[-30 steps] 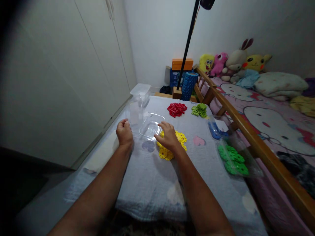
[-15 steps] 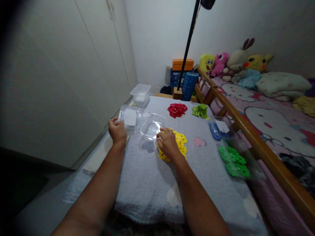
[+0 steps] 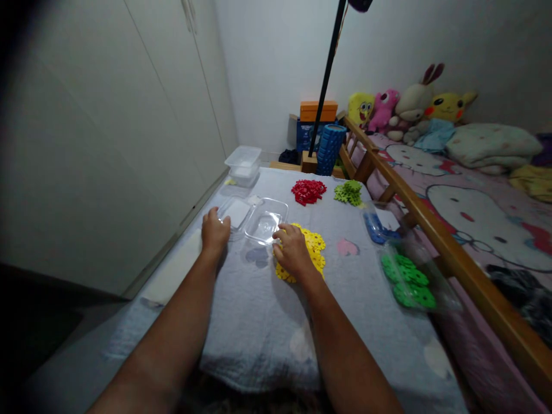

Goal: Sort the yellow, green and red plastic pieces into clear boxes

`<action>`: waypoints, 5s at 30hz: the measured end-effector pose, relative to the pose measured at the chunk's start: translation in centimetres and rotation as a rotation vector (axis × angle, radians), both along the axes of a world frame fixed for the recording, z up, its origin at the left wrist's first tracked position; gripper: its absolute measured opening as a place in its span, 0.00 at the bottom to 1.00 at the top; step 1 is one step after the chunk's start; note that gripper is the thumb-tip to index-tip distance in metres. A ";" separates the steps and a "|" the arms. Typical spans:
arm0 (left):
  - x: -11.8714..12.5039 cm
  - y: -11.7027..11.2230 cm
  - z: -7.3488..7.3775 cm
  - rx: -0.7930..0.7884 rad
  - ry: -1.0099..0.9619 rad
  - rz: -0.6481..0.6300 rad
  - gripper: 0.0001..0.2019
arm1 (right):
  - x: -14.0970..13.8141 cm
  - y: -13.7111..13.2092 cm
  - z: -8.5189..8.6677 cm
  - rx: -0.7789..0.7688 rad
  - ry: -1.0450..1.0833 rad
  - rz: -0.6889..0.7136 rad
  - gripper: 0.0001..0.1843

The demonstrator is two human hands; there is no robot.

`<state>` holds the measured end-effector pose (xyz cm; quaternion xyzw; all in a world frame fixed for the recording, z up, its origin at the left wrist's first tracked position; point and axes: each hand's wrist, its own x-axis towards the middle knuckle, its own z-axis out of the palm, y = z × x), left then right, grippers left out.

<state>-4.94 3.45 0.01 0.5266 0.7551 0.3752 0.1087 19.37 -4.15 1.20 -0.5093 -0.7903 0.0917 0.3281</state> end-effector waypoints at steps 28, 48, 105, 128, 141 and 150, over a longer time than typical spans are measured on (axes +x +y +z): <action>4.6 -5.8 2.1 0.228 0.204 -0.738 0.14 | 1.2 2.3 2.0 -0.377 -0.449 -0.177 0.17; 4.6 -5.9 2.4 0.231 0.237 -0.760 0.08 | 0.0 -4.9 1.3 -0.265 -0.464 -0.005 0.24; 4.5 -5.0 0.9 -0.050 -1.009 -0.327 0.24 | 2.9 -3.6 1.2 -0.018 0.366 -0.287 0.11; 4.8 -5.6 1.0 0.032 -0.910 -0.331 0.20 | -0.9 -3.0 -0.7 0.038 0.028 -0.182 0.08; 4.8 -5.6 1.0 0.024 -0.908 -0.321 0.21 | 5.7 -2.3 1.5 -0.212 -0.209 -0.698 0.24; 4.9 -5.4 1.1 0.042 -1.041 -0.297 0.18 | 6.5 -2.4 1.5 -0.382 -0.358 -0.716 0.24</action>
